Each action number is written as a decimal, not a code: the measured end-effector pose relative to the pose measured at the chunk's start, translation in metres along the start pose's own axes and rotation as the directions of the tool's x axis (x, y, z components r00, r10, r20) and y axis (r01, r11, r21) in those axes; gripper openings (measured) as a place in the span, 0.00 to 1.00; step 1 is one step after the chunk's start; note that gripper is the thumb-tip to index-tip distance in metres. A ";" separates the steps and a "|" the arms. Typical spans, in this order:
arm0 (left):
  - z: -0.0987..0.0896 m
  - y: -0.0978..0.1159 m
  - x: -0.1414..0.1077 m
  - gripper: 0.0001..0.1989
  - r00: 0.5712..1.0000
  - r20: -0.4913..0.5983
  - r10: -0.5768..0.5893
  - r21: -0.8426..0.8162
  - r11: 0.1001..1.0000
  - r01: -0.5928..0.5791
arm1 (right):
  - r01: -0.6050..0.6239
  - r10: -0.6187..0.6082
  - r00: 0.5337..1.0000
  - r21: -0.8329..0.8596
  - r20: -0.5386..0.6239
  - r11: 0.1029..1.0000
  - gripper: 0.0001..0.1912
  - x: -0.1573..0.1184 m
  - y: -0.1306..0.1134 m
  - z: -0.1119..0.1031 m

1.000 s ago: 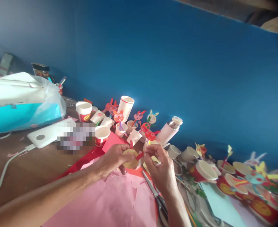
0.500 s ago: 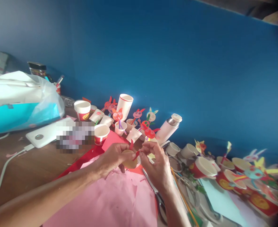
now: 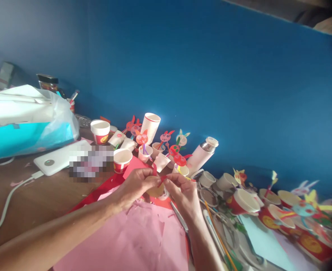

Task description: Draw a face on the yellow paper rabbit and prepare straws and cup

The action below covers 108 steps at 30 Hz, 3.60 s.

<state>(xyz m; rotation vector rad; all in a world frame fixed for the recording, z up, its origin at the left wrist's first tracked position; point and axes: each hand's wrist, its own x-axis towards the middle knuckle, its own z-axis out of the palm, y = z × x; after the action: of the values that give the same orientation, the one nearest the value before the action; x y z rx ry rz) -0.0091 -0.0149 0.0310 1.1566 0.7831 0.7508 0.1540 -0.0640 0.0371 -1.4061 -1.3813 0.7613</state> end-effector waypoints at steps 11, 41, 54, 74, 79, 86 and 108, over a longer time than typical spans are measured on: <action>0.001 -0.001 0.000 0.16 1.000 -0.009 0.005 0.029 1.000 -0.005 | -0.036 0.088 0.986 0.335 -0.139 0.941 0.14 0.002 0.001 -0.001; 0.009 0.002 -0.004 0.20 0.998 -0.026 -0.051 -0.053 0.997 0.050 | 0.014 0.038 0.962 0.188 -0.269 0.982 0.10 0.000 0.003 0.011; 0.007 -0.003 -0.002 0.24 0.997 -0.021 -0.069 -0.078 0.995 0.067 | -0.026 0.091 0.952 0.218 -0.293 0.976 0.11 -0.005 -0.009 0.016; 0.005 -0.006 0.001 0.16 0.998 -0.040 -0.047 -0.070 0.997 0.044 | -0.050 0.112 0.956 0.225 -0.271 0.973 0.09 -0.007 -0.011 0.016; 0.006 -0.005 0.001 0.19 0.997 -0.066 -0.047 -0.047 0.998 0.044 | -0.028 0.080 0.978 0.255 -0.195 0.966 0.12 -0.007 -0.005 0.015; 0.005 -0.004 0.000 0.18 0.998 -0.043 -0.038 -0.064 0.997 0.035 | 0.004 0.018 0.984 0.120 -0.175 0.993 0.18 -0.006 0.000 0.016; 0.010 0.003 -0.002 0.20 0.981 -0.182 -0.068 -0.134 0.990 0.044 | 0.078 -0.061 0.969 0.063 -0.238 0.995 0.17 -0.008 -0.002 0.025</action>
<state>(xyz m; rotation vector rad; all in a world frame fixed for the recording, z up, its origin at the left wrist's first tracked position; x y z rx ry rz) -0.0017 -0.0214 0.0361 0.9527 0.9057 0.8592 0.1289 -0.0666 0.0288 -1.3380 -1.2002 0.5721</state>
